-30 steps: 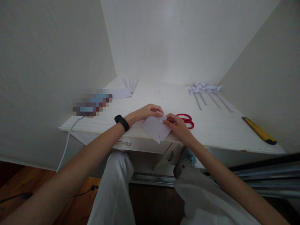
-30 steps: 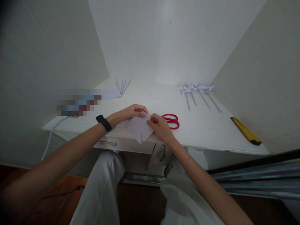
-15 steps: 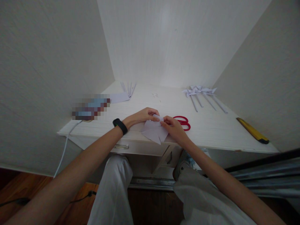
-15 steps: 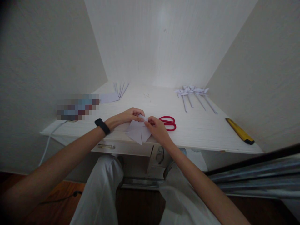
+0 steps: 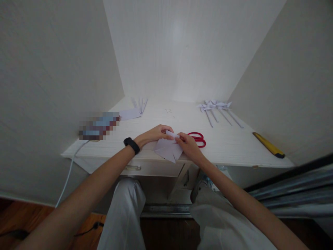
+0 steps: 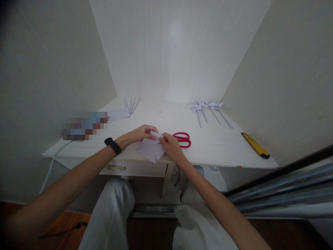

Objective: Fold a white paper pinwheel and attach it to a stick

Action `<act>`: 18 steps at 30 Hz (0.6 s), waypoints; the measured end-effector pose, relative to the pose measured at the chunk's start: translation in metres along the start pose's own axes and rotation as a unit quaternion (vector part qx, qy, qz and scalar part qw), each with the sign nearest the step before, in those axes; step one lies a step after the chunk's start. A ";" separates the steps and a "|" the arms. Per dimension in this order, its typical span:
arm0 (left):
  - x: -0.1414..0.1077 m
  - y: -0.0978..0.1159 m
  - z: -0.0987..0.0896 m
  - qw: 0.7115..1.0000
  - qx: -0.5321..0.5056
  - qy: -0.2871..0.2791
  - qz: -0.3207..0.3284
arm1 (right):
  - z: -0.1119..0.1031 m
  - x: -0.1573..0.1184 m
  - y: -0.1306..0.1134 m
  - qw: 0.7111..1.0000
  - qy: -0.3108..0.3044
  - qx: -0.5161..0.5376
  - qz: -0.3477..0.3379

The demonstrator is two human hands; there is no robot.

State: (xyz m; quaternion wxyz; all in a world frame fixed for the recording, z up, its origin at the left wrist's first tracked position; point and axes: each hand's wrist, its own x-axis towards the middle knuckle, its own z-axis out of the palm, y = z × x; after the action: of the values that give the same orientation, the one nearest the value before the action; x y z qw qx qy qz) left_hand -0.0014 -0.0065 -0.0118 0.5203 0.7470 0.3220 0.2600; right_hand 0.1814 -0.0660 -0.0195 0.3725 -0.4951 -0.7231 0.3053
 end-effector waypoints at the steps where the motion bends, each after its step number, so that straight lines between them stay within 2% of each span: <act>1: 0.000 0.000 0.000 1.000 0.002 0.002 0.001 | 0.000 -0.001 -0.001 1.000 0.001 0.000 0.000; 18: 0.000 -0.002 0.000 1.000 0.015 0.000 0.000 | 0.002 -0.002 0.001 0.998 0.058 0.013 0.029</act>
State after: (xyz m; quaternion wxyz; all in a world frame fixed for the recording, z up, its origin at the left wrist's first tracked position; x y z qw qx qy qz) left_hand -0.0019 -0.0064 -0.0134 0.5088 0.7550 0.3258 0.2550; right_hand 0.1807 -0.0677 -0.0219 0.4112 -0.5279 -0.6816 0.2961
